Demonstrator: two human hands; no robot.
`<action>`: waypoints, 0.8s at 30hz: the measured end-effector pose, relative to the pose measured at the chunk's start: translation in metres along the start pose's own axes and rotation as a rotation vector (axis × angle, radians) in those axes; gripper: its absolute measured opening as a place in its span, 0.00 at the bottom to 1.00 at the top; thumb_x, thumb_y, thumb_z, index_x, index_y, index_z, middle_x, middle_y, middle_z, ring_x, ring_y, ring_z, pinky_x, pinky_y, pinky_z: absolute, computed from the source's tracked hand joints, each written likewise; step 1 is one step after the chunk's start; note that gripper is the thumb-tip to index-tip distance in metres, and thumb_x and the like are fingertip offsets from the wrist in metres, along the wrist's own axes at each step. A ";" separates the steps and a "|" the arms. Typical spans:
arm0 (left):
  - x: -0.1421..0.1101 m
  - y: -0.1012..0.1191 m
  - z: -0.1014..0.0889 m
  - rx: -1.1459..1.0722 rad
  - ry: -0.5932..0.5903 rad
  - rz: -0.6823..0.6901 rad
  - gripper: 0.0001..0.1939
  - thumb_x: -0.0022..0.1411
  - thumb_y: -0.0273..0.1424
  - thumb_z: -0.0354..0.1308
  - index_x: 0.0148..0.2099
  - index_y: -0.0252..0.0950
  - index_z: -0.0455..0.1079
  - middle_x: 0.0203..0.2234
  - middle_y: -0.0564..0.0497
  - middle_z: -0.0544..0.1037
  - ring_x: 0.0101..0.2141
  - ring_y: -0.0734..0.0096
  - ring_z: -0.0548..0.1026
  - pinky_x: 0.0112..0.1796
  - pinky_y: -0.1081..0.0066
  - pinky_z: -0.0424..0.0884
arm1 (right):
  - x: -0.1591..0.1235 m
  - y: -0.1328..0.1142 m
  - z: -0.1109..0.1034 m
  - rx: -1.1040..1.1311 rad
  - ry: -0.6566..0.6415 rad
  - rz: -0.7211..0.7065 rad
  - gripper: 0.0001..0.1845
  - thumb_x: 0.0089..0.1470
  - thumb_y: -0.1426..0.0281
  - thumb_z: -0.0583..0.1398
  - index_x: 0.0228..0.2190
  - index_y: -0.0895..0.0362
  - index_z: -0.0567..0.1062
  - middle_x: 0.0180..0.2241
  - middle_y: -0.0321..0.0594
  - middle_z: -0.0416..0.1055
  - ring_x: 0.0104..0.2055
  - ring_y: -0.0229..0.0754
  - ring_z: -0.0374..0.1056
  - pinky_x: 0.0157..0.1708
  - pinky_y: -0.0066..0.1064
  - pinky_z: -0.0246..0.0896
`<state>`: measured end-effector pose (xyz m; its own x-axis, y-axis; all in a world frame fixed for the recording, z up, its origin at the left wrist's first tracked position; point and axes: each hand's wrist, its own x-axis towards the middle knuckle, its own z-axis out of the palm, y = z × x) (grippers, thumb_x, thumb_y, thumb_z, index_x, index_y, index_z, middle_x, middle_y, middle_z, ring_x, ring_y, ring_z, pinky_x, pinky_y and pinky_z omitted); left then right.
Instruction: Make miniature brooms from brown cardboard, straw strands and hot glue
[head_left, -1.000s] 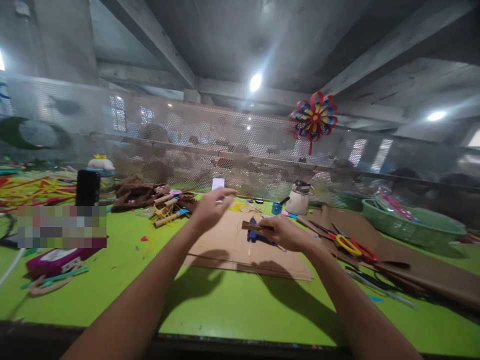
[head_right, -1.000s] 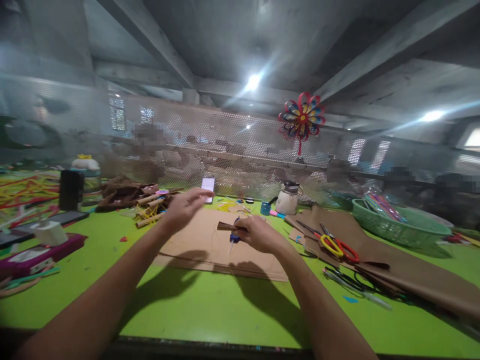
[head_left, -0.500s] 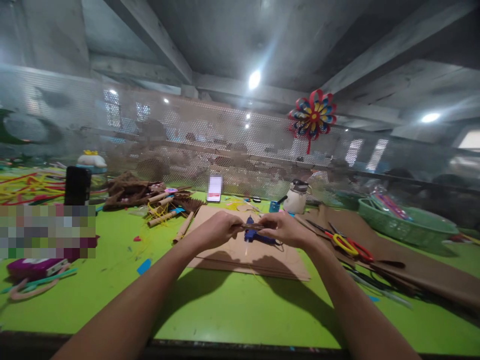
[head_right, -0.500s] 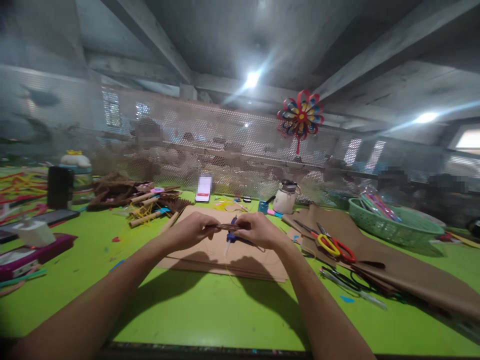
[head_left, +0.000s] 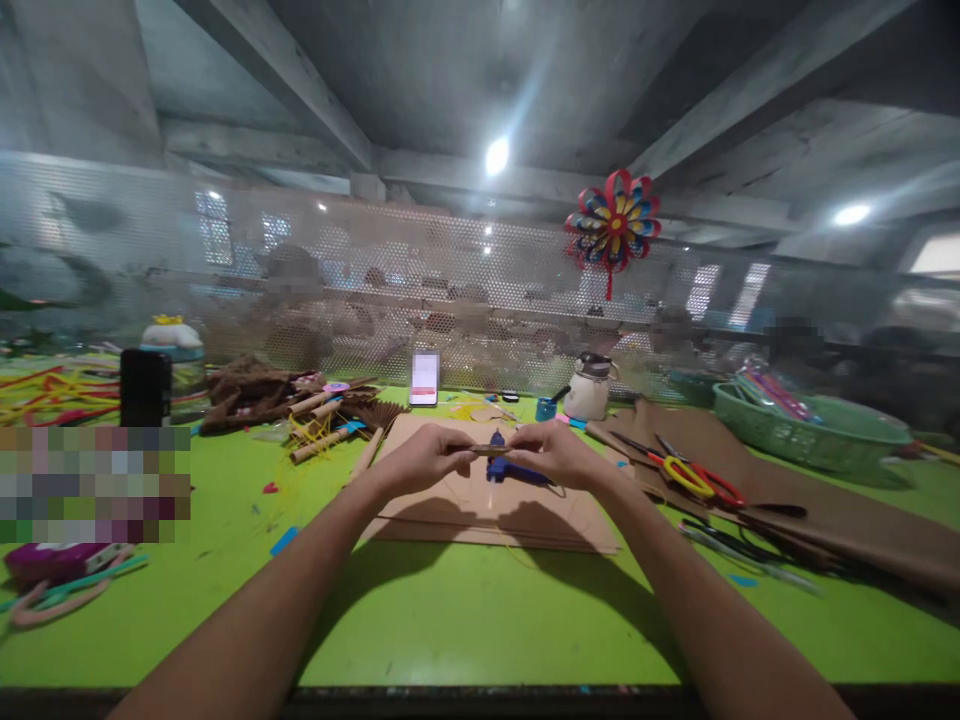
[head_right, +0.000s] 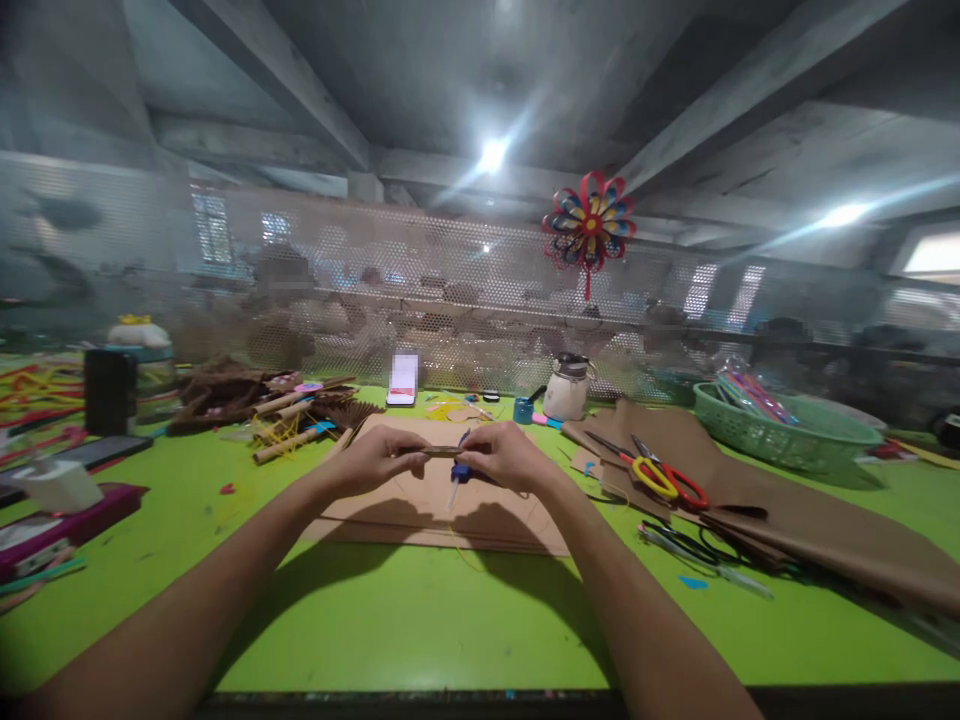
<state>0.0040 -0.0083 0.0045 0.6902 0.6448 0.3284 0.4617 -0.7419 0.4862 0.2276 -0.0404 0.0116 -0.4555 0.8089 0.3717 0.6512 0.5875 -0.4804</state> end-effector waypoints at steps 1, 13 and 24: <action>0.000 0.000 0.001 0.011 0.005 -0.001 0.15 0.61 0.35 0.49 0.31 0.32 0.73 0.23 0.51 0.76 0.24 0.76 0.68 0.26 0.77 0.59 | 0.001 0.001 0.002 0.008 0.025 -0.016 0.11 0.51 0.67 0.58 0.30 0.60 0.78 0.27 0.40 0.73 0.27 0.35 0.63 0.27 0.25 0.55; 0.001 0.003 0.012 0.018 -0.026 0.010 0.16 0.63 0.37 0.47 0.32 0.32 0.70 0.21 0.52 0.73 0.23 0.76 0.67 0.25 0.77 0.60 | 0.006 0.005 0.029 0.101 0.048 -0.091 0.14 0.54 0.65 0.57 0.29 0.62 0.77 0.23 0.40 0.73 0.23 0.33 0.63 0.23 0.23 0.54; 0.001 -0.006 0.016 -0.063 -0.095 -0.022 0.16 0.62 0.37 0.47 0.36 0.32 0.71 0.24 0.50 0.76 0.26 0.73 0.70 0.28 0.75 0.62 | 0.008 0.005 0.034 -0.096 0.111 -0.129 0.14 0.54 0.64 0.57 0.27 0.61 0.77 0.22 0.39 0.72 0.22 0.32 0.61 0.23 0.23 0.50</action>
<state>0.0108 -0.0061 -0.0108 0.7318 0.6378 0.2402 0.4432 -0.7131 0.5431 0.2072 -0.0303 -0.0147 -0.4725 0.7162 0.5136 0.6491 0.6770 -0.3470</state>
